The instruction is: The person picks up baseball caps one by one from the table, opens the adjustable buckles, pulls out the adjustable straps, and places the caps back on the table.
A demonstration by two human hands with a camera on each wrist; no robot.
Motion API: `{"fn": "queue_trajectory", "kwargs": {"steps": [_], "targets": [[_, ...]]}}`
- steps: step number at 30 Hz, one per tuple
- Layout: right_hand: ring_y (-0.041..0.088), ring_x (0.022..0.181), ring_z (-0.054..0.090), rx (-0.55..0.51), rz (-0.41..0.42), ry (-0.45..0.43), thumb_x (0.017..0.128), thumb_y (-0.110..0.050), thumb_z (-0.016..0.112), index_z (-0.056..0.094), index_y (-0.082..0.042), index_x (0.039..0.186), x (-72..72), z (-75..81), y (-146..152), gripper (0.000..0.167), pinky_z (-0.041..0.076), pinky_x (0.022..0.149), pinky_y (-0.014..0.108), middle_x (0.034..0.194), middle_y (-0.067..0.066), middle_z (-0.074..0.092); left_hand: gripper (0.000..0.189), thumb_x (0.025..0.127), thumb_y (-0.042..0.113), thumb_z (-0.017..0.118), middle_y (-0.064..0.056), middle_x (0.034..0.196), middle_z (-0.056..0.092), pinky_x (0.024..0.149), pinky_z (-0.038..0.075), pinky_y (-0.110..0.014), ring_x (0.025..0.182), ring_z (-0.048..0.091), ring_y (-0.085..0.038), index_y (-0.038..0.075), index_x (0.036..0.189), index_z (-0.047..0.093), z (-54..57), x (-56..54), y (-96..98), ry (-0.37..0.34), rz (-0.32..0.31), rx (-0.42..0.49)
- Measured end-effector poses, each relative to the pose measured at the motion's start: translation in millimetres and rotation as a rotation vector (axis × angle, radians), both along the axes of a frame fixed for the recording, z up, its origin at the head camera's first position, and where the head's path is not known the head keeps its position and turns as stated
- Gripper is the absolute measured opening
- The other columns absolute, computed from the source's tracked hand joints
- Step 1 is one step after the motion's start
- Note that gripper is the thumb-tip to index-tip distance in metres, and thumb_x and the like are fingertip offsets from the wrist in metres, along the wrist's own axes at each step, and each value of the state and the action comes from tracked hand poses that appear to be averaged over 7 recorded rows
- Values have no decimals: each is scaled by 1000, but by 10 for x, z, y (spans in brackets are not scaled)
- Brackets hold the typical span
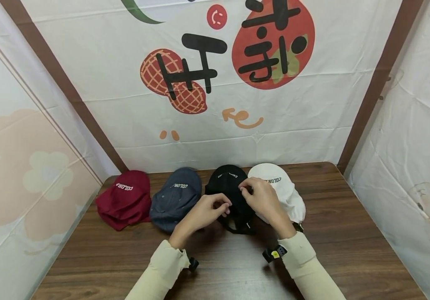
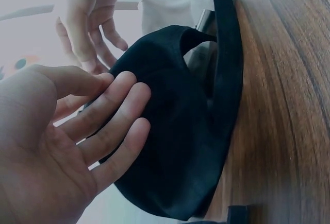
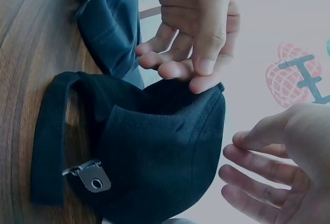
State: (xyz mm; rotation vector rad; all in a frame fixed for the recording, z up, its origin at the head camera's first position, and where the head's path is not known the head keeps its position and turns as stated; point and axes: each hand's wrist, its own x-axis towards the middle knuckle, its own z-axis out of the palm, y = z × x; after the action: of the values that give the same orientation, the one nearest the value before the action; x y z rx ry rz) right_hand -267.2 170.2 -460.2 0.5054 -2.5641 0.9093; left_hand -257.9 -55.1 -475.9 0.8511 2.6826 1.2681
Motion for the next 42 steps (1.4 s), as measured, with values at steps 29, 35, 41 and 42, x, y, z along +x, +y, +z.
{"fn": "queue_trajectory", "kwargs": {"steps": [29,35,41,42], "targets": [[5,71,61,-87,167,171,96,-8,77,80,-12,105,215,-9,-343,10,54,66,23,102,-1,77,13,103,16,68,8,95,79,71,53,-25,78,65,-4,13,111,78,142,47,-512,214,174,-67],[2,73,61,-74,197,181,98,-10,76,79,-14,108,230,-47,-451,11,54,66,20,107,-2,76,11,102,14,70,8,93,77,70,52,-24,77,63,-5,18,108,78,140,65,-659,270,195,-77],[6,79,65,-71,251,177,98,-9,75,79,-11,109,232,-82,-583,11,57,68,23,106,-1,76,12,101,12,70,8,91,76,69,52,-24,75,60,-6,18,109,78,131,69,-811,277,200,-48],[6,79,65,-69,258,178,98,-8,76,78,-11,109,233,-92,-603,12,57,68,23,105,-1,75,12,101,12,70,8,91,76,69,52,-24,75,61,-6,18,108,78,129,71,-834,276,200,-43]]}}
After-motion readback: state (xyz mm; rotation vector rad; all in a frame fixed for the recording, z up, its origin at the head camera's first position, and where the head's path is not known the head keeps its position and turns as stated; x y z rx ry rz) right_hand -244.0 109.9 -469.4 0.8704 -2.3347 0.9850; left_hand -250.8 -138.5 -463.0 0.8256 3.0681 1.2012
